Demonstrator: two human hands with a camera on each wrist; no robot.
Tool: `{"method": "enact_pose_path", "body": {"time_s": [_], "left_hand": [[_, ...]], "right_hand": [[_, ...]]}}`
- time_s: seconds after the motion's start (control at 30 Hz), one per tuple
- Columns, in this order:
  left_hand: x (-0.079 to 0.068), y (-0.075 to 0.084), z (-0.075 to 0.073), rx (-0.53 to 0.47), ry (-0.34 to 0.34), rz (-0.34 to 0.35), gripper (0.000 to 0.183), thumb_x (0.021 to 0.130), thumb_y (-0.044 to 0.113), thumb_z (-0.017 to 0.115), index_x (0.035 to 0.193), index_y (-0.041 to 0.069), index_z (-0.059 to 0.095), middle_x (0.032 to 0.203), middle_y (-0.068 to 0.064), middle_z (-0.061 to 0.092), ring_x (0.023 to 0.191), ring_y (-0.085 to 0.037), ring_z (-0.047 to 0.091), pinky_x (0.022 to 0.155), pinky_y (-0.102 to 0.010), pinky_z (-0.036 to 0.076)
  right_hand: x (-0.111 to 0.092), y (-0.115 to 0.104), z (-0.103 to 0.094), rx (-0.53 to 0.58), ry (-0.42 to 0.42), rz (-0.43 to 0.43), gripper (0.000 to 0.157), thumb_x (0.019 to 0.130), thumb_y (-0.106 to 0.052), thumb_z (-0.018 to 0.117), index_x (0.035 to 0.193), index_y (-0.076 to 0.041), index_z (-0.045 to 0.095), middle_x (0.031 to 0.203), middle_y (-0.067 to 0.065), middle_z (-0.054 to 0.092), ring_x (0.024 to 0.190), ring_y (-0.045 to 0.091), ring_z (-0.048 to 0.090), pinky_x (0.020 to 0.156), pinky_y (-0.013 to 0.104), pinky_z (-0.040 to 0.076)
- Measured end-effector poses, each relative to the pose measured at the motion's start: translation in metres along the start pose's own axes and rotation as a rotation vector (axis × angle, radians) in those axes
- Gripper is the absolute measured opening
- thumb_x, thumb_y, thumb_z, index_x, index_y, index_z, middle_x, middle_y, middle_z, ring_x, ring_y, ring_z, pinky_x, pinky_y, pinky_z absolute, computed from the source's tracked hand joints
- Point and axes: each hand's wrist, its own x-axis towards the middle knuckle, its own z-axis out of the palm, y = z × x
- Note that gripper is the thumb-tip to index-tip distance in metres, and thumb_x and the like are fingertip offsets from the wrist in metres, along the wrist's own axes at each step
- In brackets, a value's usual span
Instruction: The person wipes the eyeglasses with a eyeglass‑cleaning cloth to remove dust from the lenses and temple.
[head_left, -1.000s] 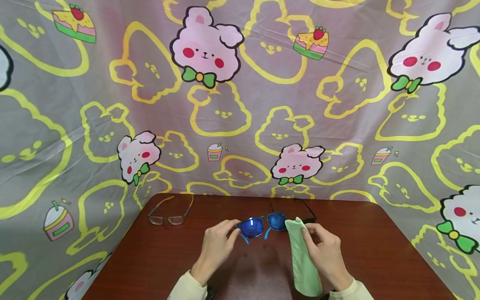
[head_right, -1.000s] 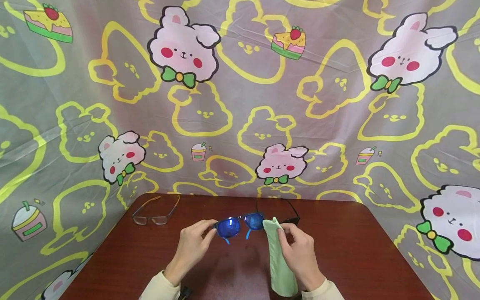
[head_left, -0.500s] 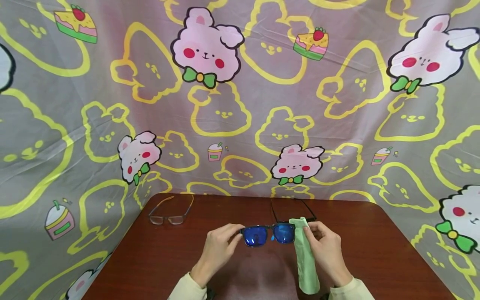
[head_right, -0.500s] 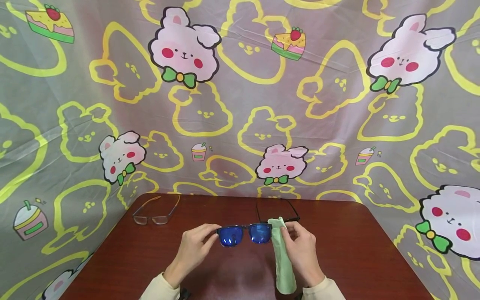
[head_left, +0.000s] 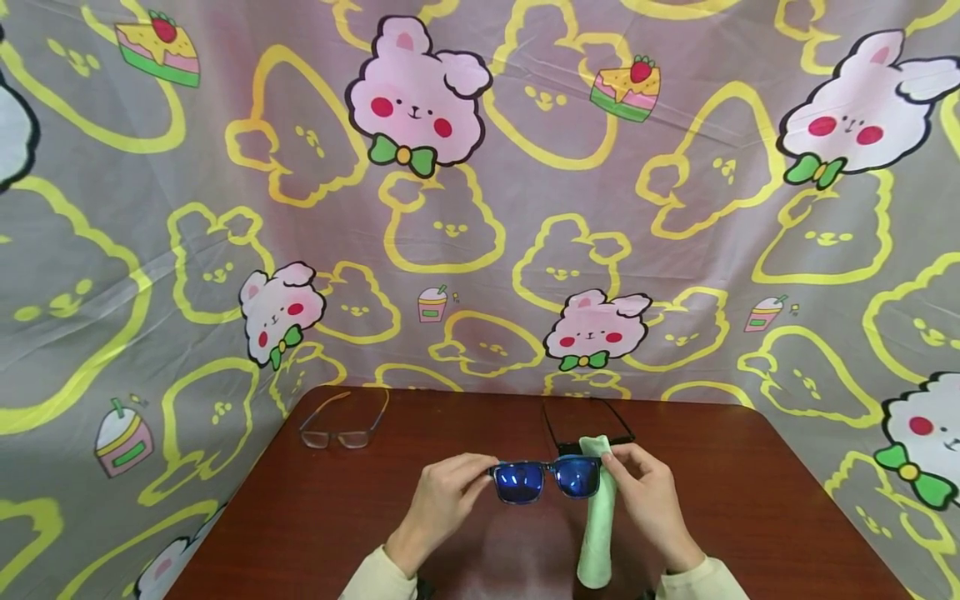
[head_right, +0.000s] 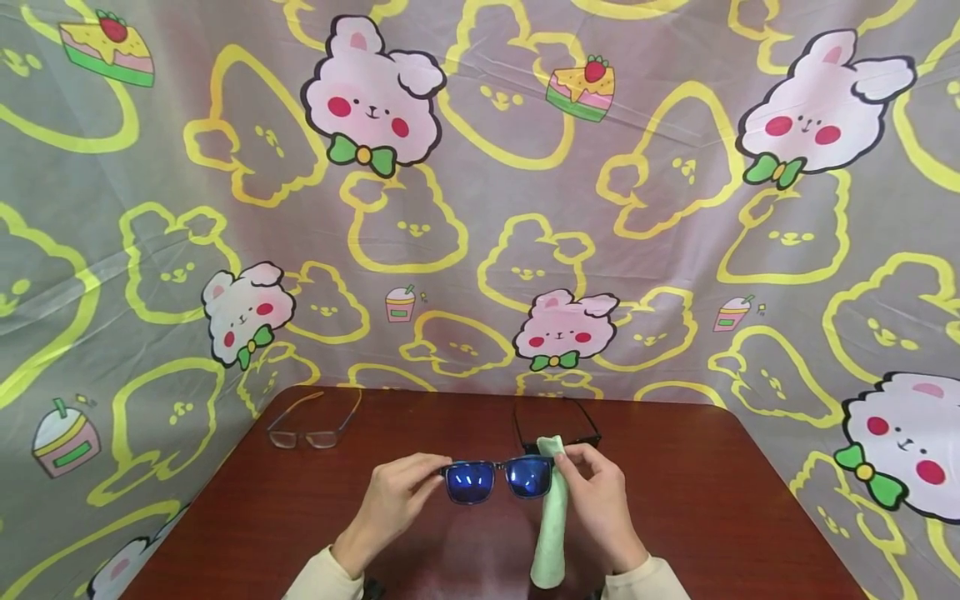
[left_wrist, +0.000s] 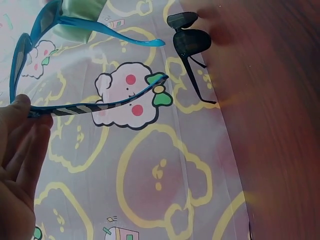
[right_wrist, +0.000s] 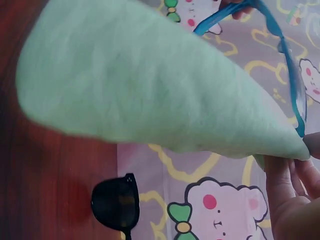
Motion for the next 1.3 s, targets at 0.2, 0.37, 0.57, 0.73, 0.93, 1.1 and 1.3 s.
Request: {"method": "enact_pose_path", "body": {"time_s": [0.2, 0.37, 0.57, 0.73, 0.93, 1.1, 1.3], "left_hand": [[0.001, 0.000, 0.001, -0.056, 0.005, 0.010, 0.023, 0.079, 0.005, 0.072, 0.101, 0.007, 0.071, 0.099, -0.004, 0.069, 0.087, -0.013, 0.066, 0.075, -0.022, 0.052], [0.001, 0.001, 0.001, -0.101, 0.011, -0.004, 0.028, 0.073, -0.001, 0.076, 0.100, 0.007, 0.073, 0.099, -0.005, 0.066, 0.085, -0.012, 0.065, 0.073, -0.018, 0.051], [0.000, 0.003, 0.003, -0.127, 0.008, -0.106, 0.031, 0.070, -0.005, 0.078, 0.097, 0.010, 0.074, 0.095, 0.000, 0.059, 0.078, -0.009, 0.060, 0.067, -0.013, 0.047], [0.001, 0.006, 0.002, -0.161, -0.006, -0.219, 0.033, 0.071, -0.008, 0.076, 0.097, 0.011, 0.074, 0.086, 0.005, 0.057, 0.066, -0.003, 0.052, 0.058, -0.010, 0.042], [0.004, 0.009, 0.000, -0.169, -0.036, -0.287, 0.033, 0.073, -0.008, 0.074, 0.101, 0.010, 0.073, 0.085, 0.006, 0.066, 0.072, -0.003, 0.058, 0.061, -0.013, 0.045], [0.004, 0.009, 0.003, -0.199, -0.045, -0.347, 0.035, 0.077, -0.012, 0.063, 0.103, 0.009, 0.072, 0.085, 0.007, 0.065, 0.073, -0.003, 0.057, 0.062, -0.015, 0.045], [0.018, 0.024, -0.007, -0.317, -0.068, -0.534, 0.027, 0.084, -0.009, 0.060, 0.102, 0.008, 0.072, 0.084, 0.004, 0.066, 0.068, -0.006, 0.055, 0.057, -0.019, 0.045]], "right_hand": [[0.000, -0.004, -0.001, 0.172, -0.036, 0.109, 0.018, 0.089, -0.012, 0.066, 0.092, 0.005, 0.066, 0.077, -0.002, 0.061, 0.069, 0.006, 0.053, 0.059, 0.023, 0.048], [-0.001, -0.006, -0.001, 0.247, -0.037, 0.121, 0.017, 0.088, -0.006, 0.066, 0.092, 0.010, 0.064, 0.078, -0.003, 0.063, 0.070, 0.005, 0.055, 0.059, 0.022, 0.049], [-0.002, -0.003, -0.001, 0.249, -0.049, 0.082, 0.014, 0.085, -0.004, 0.069, 0.089, 0.009, 0.065, 0.078, -0.003, 0.065, 0.069, 0.006, 0.057, 0.059, 0.022, 0.047], [-0.004, -0.001, 0.000, 0.250, -0.054, 0.044, 0.012, 0.083, 0.000, 0.069, 0.088, 0.009, 0.065, 0.079, -0.001, 0.066, 0.069, 0.006, 0.059, 0.060, 0.021, 0.047], [-0.005, -0.001, 0.001, 0.285, -0.023, 0.011, 0.009, 0.082, 0.004, 0.069, 0.087, 0.010, 0.065, 0.077, -0.003, 0.065, 0.067, 0.005, 0.059, 0.059, 0.019, 0.046], [-0.005, -0.001, 0.002, 0.263, 0.019, -0.072, 0.007, 0.079, 0.011, 0.068, 0.084, 0.008, 0.066, 0.077, -0.002, 0.065, 0.065, 0.005, 0.059, 0.058, 0.017, 0.046], [-0.008, -0.010, 0.001, 0.233, 0.035, -0.234, 0.013, 0.075, 0.021, 0.065, 0.082, 0.009, 0.065, 0.083, 0.014, 0.063, 0.071, 0.006, 0.061, 0.063, 0.015, 0.048]]}}
